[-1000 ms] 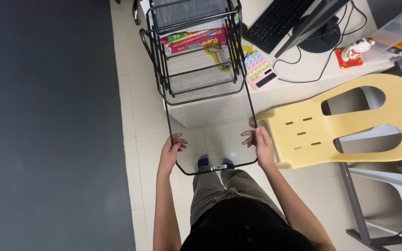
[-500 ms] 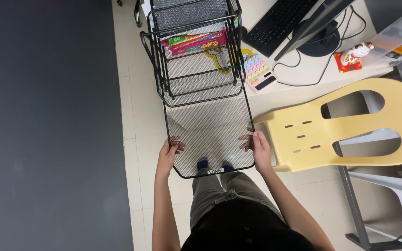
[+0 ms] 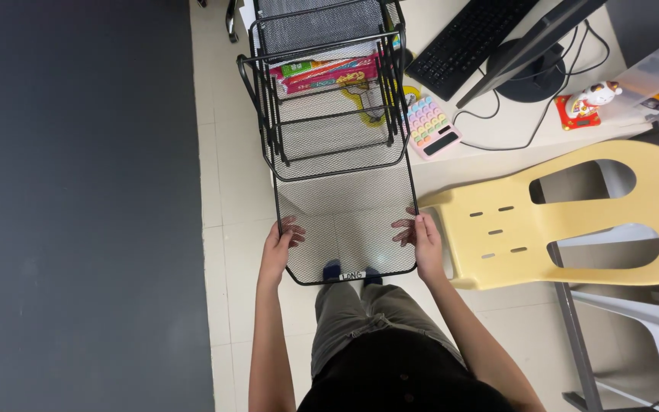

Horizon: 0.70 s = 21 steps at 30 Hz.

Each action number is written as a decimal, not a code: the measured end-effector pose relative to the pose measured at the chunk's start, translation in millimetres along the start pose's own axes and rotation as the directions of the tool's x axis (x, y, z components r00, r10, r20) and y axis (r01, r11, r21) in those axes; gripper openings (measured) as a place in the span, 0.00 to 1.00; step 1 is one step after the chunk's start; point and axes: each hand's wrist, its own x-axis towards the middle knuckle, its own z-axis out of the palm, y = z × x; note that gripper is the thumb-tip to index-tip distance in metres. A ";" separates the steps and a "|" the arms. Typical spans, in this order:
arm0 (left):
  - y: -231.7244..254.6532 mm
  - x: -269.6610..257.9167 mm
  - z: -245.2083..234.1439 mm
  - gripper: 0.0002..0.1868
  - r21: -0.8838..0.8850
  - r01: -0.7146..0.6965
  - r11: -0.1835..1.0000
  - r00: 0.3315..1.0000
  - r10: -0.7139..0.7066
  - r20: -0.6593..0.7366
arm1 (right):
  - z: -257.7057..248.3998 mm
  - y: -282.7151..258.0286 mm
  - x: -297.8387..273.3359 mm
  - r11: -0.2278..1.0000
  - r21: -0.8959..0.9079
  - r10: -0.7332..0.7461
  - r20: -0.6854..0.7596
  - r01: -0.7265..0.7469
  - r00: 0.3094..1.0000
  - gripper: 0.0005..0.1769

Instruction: The person assembles a black wire mesh document rack by hand. They pick up the frame and various mesh trays, inserting each tray into the frame one by one to build the multi-tiered organizer.

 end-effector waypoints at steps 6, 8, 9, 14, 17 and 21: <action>1.2 27.4 6.5 0.17 -0.054 -0.031 0.998 0.998 0.028 -0.056 | 8.2 -2.6 28.5 1.000 -0.008 0.000 -0.010 0.000 1.000 0.21; 2.0 38.8 6.1 0.17 -0.055 -0.038 0.998 0.997 0.034 -0.071 | 12.9 -6.5 37.4 1.000 -0.001 -0.008 -0.003 0.008 1.000 0.21; 2.5 45.1 6.7 0.16 -0.056 -0.043 0.998 0.996 0.038 -0.086 | 14.7 -8.9 42.4 1.000 0.005 -0.013 0.004 0.013 1.000 0.21; 30.9 67.8 15.4 0.21 -0.086 -0.070 0.994 0.992 0.060 -0.115 | 21.6 -12.7 73.9 1.000 0.010 0.000 0.003 0.000 1.000 0.20; 49.1 78.0 20.3 0.27 -0.076 -0.113 0.991 0.984 0.101 -0.149 | 25.8 -12.5 90.1 1.000 0.008 -0.001 -0.010 0.001 1.000 0.17; 61.4 87.9 22.7 0.35 -0.055 -0.264 0.963 0.959 0.255 -0.125 | 21.4 0.0 107.4 0.995 -0.065 -0.081 -0.003 0.081 0.997 0.19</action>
